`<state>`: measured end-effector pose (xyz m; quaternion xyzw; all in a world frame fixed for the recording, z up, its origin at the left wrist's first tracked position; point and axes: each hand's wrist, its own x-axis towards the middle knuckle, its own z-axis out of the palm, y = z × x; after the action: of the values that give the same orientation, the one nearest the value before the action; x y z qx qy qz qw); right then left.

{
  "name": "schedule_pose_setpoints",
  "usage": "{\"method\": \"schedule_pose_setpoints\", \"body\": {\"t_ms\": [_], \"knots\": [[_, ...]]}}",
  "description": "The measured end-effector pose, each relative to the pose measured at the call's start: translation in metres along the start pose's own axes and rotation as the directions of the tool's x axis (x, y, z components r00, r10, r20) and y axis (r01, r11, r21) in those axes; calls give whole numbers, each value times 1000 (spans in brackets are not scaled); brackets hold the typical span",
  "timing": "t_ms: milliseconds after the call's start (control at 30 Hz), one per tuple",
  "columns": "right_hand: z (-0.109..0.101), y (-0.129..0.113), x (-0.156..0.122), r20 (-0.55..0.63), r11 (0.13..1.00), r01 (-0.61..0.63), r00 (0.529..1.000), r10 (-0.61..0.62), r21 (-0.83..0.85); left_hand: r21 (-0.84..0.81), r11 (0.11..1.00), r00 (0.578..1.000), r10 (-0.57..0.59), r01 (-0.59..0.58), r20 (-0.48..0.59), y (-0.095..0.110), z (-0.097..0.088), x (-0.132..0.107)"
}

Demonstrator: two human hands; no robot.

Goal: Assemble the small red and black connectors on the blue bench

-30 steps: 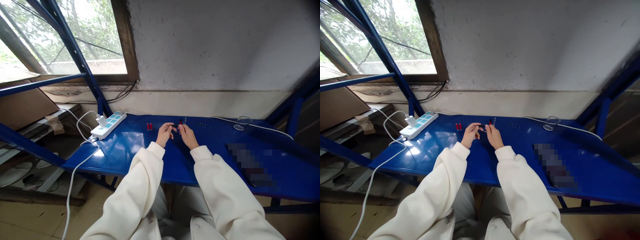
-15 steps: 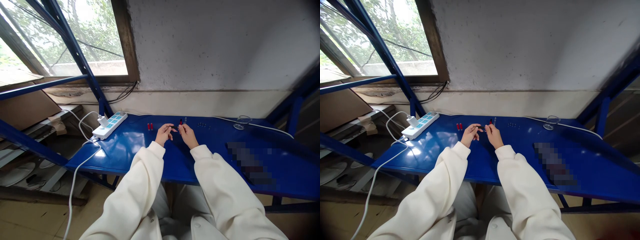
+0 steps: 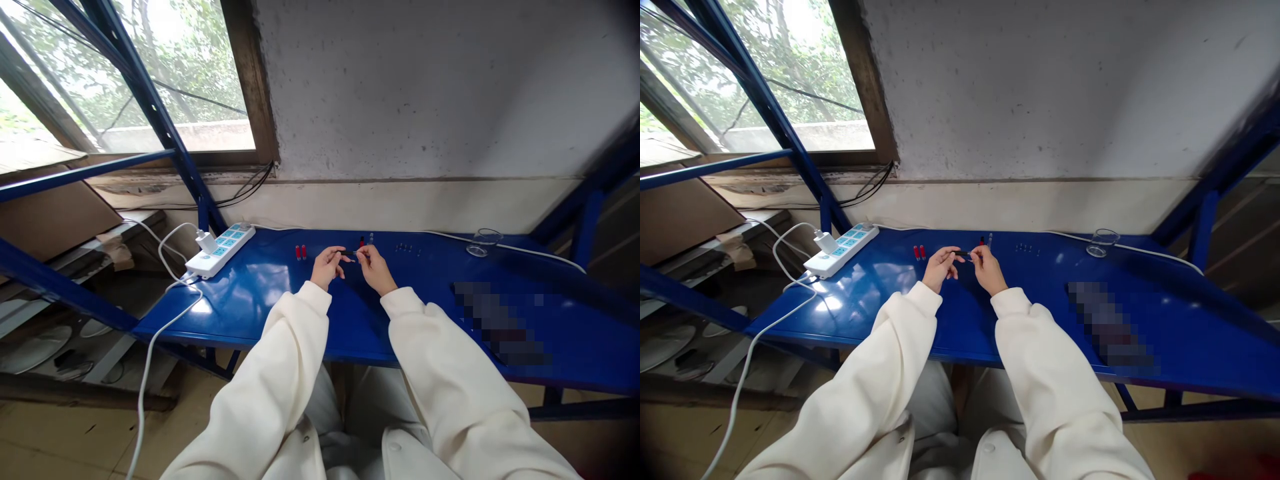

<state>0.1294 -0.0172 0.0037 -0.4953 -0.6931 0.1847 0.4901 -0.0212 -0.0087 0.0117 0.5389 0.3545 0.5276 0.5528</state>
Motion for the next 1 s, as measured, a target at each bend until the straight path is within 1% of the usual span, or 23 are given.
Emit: {"method": "schedule_pose_setpoints", "body": {"t_ms": [133, 267, 433, 567, 733, 900, 1000], "knots": [[3, 6, 0, 68, 1000, -3, 998, 1, 25, 37, 999, 999, 3, -2, -47, 0, -1, 0], [3, 5, 0, 114, 1000, 19, 993, -18, -3, 53, 999, 999, 10, -8, -40, 2, 0, -1], [1, 4, 0, 122, 998, 55, 991, -51, -24, 12, 1000, 1000, -22, 22, -4, 3, 0, -2], [-1, 2, 0, 97, 998, 63, 993, -61, -22, -19, 999, 999, -36, 37, 31, 1, -1, -1], [-1, 1, 0, 84, 995, 101, 991, -101, 3, -1, 1000, 998, -30, 30, 52, -1, -1, -1], [2, 5, 0, 93, 992, 128, 987, -128, 11, 13, 1000, 1000, -12, 12, -6, 2, 0, -1], [3, 5, 0, 102, 994, 104, 990, -101, -32, 20, 1000, 998, 10, -8, -58, 2, 1, -1]]}}
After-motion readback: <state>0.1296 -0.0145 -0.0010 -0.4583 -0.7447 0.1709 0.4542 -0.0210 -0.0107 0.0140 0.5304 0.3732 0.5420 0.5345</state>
